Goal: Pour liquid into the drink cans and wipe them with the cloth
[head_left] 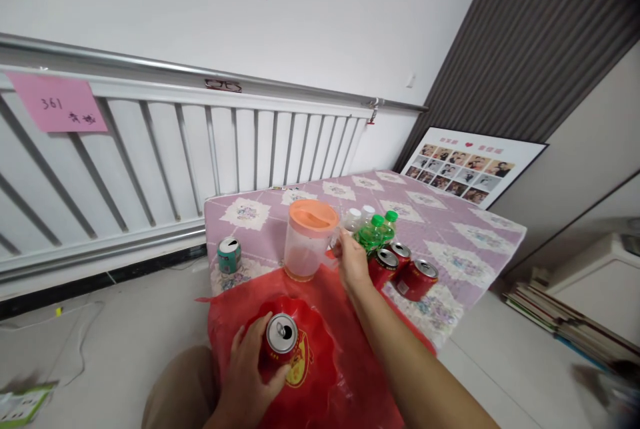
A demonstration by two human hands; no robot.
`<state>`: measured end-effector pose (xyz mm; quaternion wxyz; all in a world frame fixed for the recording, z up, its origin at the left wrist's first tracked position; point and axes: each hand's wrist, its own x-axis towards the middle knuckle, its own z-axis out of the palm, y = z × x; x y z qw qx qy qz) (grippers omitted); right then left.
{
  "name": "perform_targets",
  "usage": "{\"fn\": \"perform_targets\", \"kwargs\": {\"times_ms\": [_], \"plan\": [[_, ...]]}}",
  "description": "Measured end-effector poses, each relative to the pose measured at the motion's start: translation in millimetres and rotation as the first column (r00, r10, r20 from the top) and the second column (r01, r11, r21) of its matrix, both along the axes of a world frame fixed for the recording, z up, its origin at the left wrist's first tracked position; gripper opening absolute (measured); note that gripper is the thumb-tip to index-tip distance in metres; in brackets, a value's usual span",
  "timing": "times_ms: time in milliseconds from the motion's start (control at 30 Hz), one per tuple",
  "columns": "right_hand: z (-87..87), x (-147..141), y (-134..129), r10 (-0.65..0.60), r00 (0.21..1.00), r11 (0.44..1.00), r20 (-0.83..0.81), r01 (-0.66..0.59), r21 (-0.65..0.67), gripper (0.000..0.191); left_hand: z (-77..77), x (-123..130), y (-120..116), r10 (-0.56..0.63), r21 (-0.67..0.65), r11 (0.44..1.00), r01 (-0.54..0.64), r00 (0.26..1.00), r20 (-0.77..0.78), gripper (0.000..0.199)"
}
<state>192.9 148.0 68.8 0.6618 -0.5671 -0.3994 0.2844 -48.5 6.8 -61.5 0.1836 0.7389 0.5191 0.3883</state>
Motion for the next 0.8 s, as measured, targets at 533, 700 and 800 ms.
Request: {"fn": "perform_targets", "kwargs": {"times_ms": [533, 700, 800], "plan": [[-9.1, -2, -10, 0.078, 0.997, 0.992, -0.001, -0.078, -0.098, 0.049, -13.1, -7, 4, -0.027, 0.113, 0.993, 0.033, 0.998, -0.059, 0.074], [-6.5, 25, -67, 0.006, 1.0, 0.994, 0.026, -0.003, -0.112, 0.049, -7.1, -1, 2, 0.014, 0.104, 0.994, -0.016, 1.0, 0.018, 0.07], [-18.0, 42, -120, -0.021, 0.999, 0.989, 0.046, 0.028, -0.145, 0.044, -2.4, 3, 2, 0.034, 0.087, 0.995, -0.039, 0.998, 0.06, 0.068]]}}
